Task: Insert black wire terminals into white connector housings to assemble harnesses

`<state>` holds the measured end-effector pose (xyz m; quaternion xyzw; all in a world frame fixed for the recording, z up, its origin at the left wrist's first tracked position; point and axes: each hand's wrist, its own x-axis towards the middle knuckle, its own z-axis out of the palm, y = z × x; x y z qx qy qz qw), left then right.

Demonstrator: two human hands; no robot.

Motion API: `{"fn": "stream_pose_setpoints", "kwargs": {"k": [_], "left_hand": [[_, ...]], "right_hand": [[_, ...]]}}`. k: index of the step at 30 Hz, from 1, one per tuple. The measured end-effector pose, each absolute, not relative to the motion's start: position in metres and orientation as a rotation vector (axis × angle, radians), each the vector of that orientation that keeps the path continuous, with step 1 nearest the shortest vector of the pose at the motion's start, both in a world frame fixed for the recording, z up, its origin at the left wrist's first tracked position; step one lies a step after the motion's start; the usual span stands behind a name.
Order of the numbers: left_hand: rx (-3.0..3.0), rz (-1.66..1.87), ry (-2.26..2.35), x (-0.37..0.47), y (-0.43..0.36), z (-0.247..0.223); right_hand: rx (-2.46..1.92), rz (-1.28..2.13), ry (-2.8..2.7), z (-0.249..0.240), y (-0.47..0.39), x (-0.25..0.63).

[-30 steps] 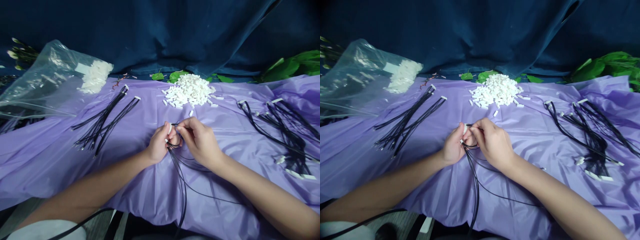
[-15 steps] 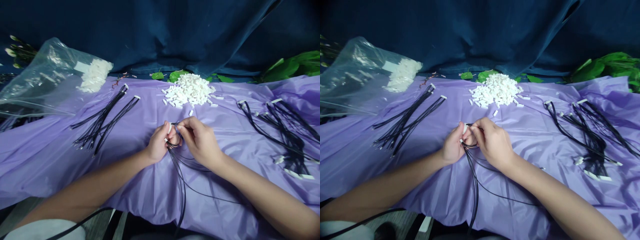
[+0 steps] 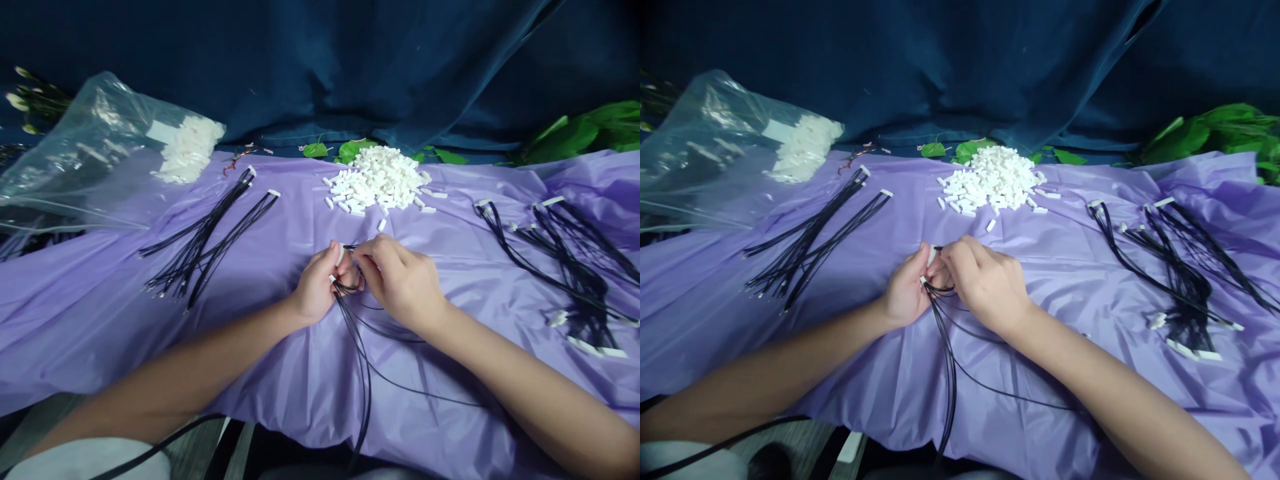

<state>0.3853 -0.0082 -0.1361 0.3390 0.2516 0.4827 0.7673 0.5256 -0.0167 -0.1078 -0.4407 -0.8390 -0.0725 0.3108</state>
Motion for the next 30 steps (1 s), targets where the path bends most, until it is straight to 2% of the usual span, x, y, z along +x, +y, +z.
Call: {"fn": "stream_pose_setpoints", "kwargs": {"k": [30], "left_hand": [[0.809,0.952,0.542,0.3852,-0.0070,-0.1414]], "right_hand": [[-0.929,-0.478,-2.283,-0.1137,-0.0093,0.5323]]}}
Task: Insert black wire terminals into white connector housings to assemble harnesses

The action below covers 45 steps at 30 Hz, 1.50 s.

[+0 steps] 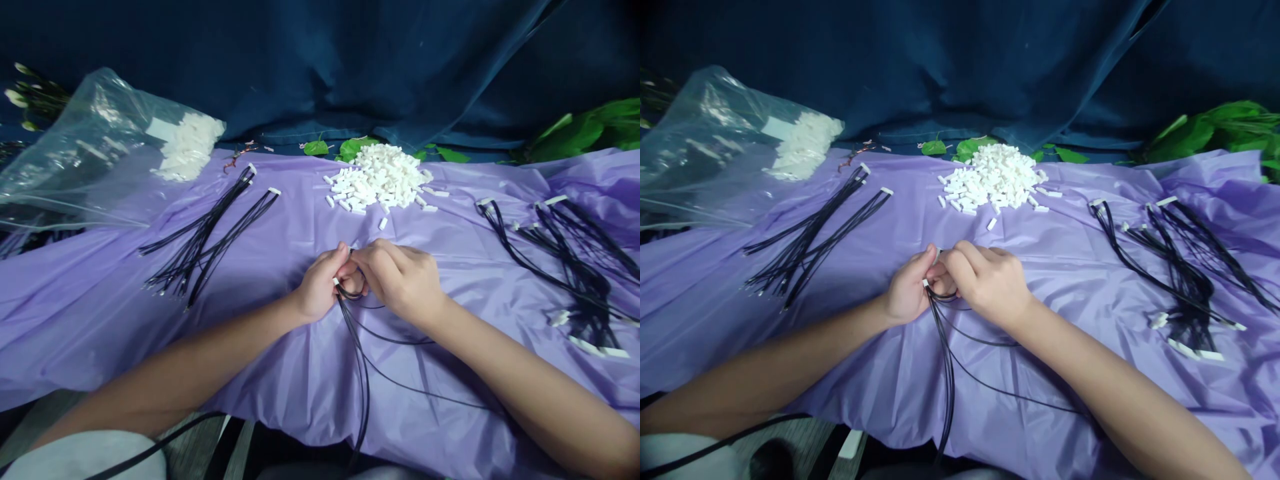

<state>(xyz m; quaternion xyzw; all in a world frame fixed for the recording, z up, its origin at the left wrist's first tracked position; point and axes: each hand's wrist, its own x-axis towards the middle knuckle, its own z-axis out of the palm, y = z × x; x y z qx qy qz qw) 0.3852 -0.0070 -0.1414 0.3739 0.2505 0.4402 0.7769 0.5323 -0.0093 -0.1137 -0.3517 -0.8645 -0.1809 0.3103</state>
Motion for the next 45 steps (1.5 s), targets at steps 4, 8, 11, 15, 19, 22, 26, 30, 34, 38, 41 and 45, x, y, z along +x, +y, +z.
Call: {"fn": "stream_pose_setpoints", "kwargs": {"k": [4,8,11,15,19,22,26,30,34,38,41,45], "left_hand": [[0.771,0.961,0.540,0.387,-0.007,-0.143],[0.700,0.952,0.568,0.387,-0.004,-0.140],[0.611,0.976,0.595,0.384,0.000,-0.133],[0.480,0.970,0.624,0.379,0.006,-0.128],[0.445,0.956,0.592,0.377,0.008,-0.130],[0.493,0.953,0.581,0.377,0.007,-0.133],[0.593,0.952,0.614,0.378,0.008,-0.136],[0.660,0.954,0.591,0.378,0.009,-0.138],[0.705,0.952,0.565,0.378,0.009,-0.140],[0.746,0.945,0.560,0.378,0.008,-0.143],[0.760,0.929,0.548,0.378,0.007,-0.144],[0.762,0.921,0.556,0.379,0.007,-0.144]], "right_hand": [[-0.939,-0.530,-2.305,-0.114,-0.006,0.533],[-0.991,-0.541,-2.343,-0.111,-0.001,0.536],[-0.872,-0.554,-2.271,-0.105,-0.001,0.541],[-0.301,-0.570,-2.370,-0.097,-0.005,0.543],[-0.039,-0.513,-2.493,-0.099,-0.006,0.541],[-0.040,-0.435,-2.506,-0.103,-0.004,0.543],[-0.201,0.015,-2.268,-0.109,0.001,0.544],[-0.629,0.597,-1.607,-0.115,0.011,0.544],[-0.845,0.953,-1.183,-0.117,0.029,0.551],[-0.861,1.026,-1.152,-0.107,0.039,0.567],[-0.866,1.005,-1.129,-0.091,0.041,0.583],[-0.935,0.924,-1.277,-0.071,0.036,0.593]]}}
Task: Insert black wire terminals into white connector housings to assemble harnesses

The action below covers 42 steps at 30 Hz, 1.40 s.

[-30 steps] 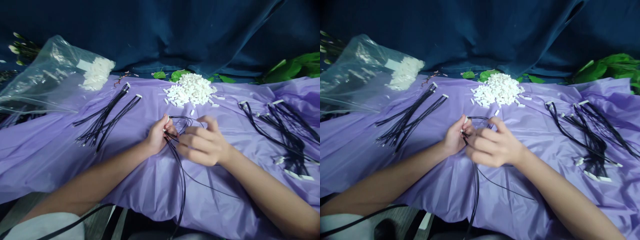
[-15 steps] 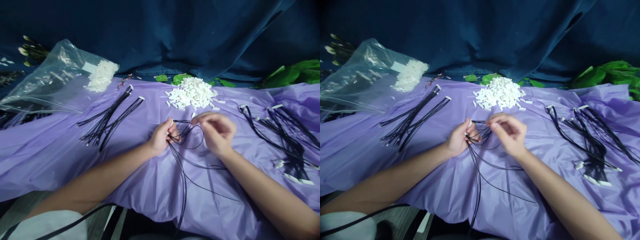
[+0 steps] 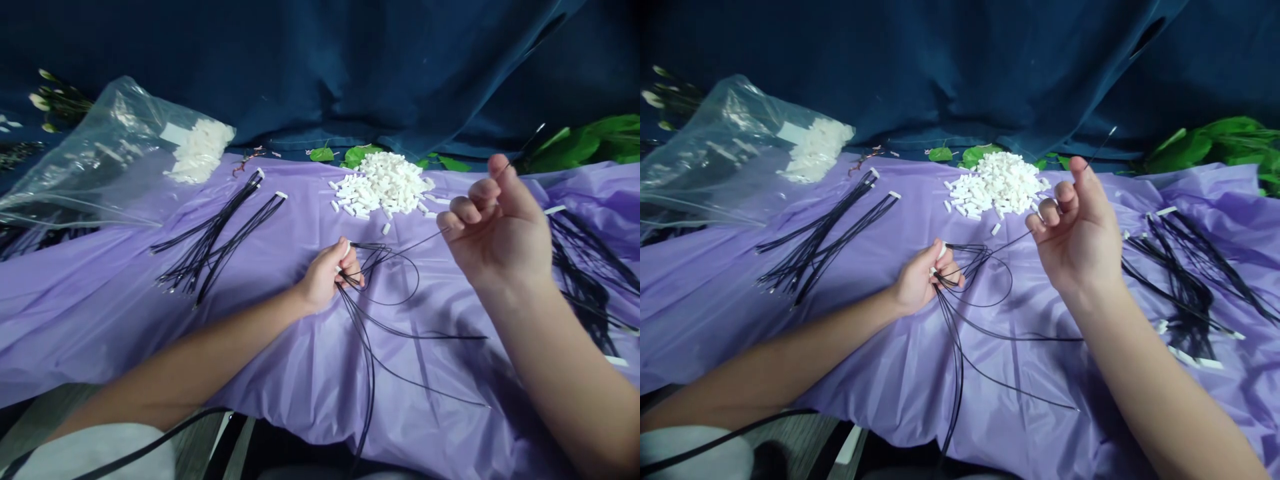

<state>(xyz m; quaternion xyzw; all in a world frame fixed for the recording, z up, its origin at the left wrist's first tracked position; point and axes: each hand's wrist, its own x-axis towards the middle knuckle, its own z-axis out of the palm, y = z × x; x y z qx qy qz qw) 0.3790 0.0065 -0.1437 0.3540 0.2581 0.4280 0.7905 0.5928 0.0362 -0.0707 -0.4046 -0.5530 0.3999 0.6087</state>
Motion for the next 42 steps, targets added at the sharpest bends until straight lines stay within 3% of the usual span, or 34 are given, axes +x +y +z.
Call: {"fn": "stream_pose_setpoints", "kwargs": {"k": [6,10,13,42], "left_hand": [[0.780,0.927,0.552,0.380,0.005,-0.144],[0.799,0.972,0.601,0.382,0.004,-0.147],[0.844,1.020,0.620,0.382,0.002,-0.148],[0.901,1.058,0.584,0.382,-0.005,-0.143]], "right_hand": [[-1.029,0.708,-1.432,-0.067,0.006,0.559],[-1.121,0.213,-2.021,-0.079,-0.014,0.542],[-1.172,-0.012,-2.143,-0.088,-0.018,0.538],[-1.259,-0.061,-2.084,-0.099,-0.016,0.535]]}}
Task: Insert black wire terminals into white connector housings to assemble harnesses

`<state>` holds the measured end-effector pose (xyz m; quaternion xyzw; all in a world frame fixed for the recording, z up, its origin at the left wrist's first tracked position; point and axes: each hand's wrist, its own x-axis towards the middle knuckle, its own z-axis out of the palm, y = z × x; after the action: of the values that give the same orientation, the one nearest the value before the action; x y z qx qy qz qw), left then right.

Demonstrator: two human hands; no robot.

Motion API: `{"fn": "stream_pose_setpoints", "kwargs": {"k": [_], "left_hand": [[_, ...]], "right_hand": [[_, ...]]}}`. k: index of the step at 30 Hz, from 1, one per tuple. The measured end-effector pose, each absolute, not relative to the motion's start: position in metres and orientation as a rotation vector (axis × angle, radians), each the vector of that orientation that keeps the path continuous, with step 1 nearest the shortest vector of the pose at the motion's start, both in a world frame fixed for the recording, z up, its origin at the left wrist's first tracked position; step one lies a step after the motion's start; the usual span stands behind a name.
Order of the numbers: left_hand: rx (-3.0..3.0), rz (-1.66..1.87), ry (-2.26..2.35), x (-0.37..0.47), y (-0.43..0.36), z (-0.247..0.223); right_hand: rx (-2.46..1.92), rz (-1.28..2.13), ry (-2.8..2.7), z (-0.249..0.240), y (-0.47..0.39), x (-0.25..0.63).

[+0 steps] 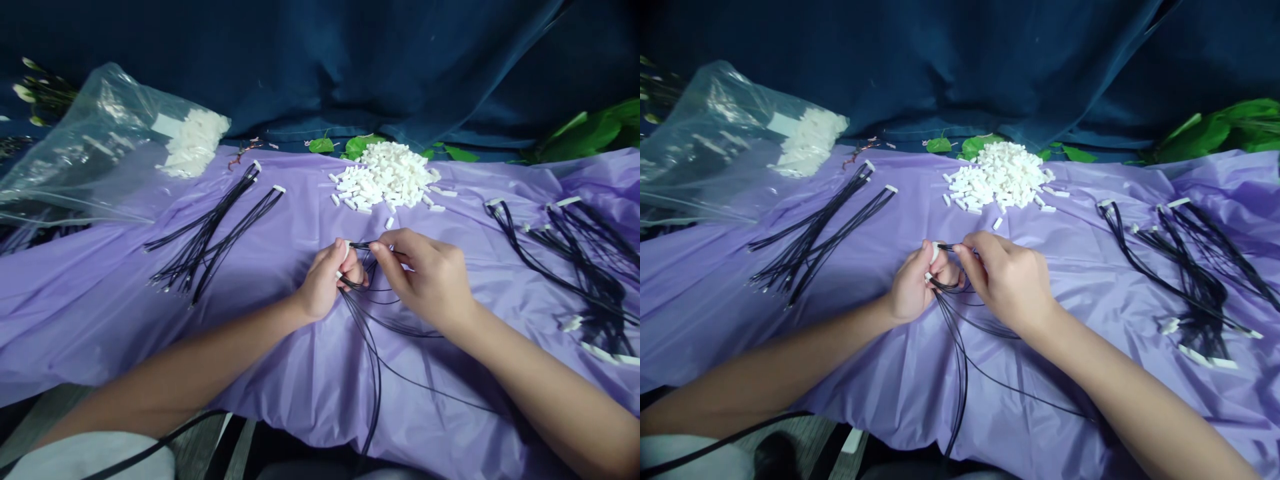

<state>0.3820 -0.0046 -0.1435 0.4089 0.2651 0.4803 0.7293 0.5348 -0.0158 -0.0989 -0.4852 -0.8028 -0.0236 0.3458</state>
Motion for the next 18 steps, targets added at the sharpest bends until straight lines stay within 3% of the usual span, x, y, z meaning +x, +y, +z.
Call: {"fn": "stream_pose_setpoints", "kwargs": {"k": [13,18], "left_hand": [[0.930,1.070,0.695,0.3812,-0.0065,-0.1464],[0.936,1.096,0.684,0.3819,-0.0069,-0.1456]], "right_hand": [[-1.073,-0.783,-2.223,-0.0958,-0.0209,0.5303],[-1.156,-0.594,-2.216,-0.0962,-0.0239,0.5260]]}}
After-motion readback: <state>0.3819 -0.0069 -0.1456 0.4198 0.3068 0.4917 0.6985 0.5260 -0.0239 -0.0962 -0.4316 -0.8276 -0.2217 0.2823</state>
